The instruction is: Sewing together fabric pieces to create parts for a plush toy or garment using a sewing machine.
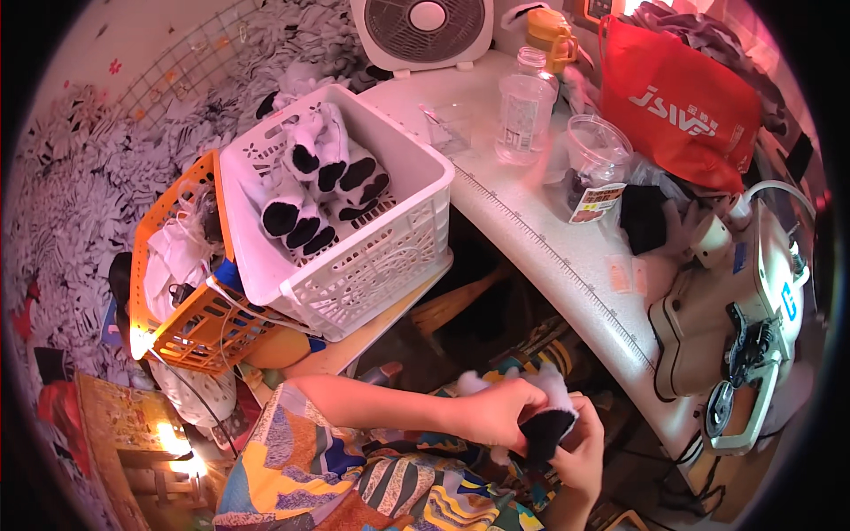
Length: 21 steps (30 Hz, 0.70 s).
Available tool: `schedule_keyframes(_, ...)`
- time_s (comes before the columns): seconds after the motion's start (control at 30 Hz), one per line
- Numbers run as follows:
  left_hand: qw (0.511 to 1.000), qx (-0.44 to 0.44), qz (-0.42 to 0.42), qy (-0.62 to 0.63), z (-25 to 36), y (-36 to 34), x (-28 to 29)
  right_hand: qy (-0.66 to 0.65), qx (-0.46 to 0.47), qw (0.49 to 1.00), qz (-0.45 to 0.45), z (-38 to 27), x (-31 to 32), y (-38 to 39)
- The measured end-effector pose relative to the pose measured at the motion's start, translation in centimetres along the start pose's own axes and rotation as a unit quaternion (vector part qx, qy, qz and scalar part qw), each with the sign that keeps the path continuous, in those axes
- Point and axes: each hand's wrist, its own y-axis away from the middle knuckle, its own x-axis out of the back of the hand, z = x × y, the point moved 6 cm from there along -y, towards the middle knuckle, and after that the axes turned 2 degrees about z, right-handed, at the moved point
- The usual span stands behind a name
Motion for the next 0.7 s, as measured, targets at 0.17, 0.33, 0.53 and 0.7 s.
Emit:
schedule_keyframes(0.17,0.988,-0.124,0.071,-0.059,0.3,0.2,1.3,0.225,0.111,0.961,0.119,0.0,0.8,1.1)
schedule_keyframes(0.33,0.901,-0.253,0.259,-0.240,2.6,1.2,2.9,0.281,0.205,0.917,0.194,-2.3,-1.1,0.5)
schedule_keyframes(0.53,0.819,-0.328,0.290,-0.371,2.9,2.8,-1.0,0.354,0.204,0.896,0.173,0.1,-1.9,0.1)
schedule_keyframes(0.7,0.784,-0.256,0.313,-0.472,6.1,5.6,3.1,0.410,0.308,0.853,0.100,-2.4,-5.1,-0.5)
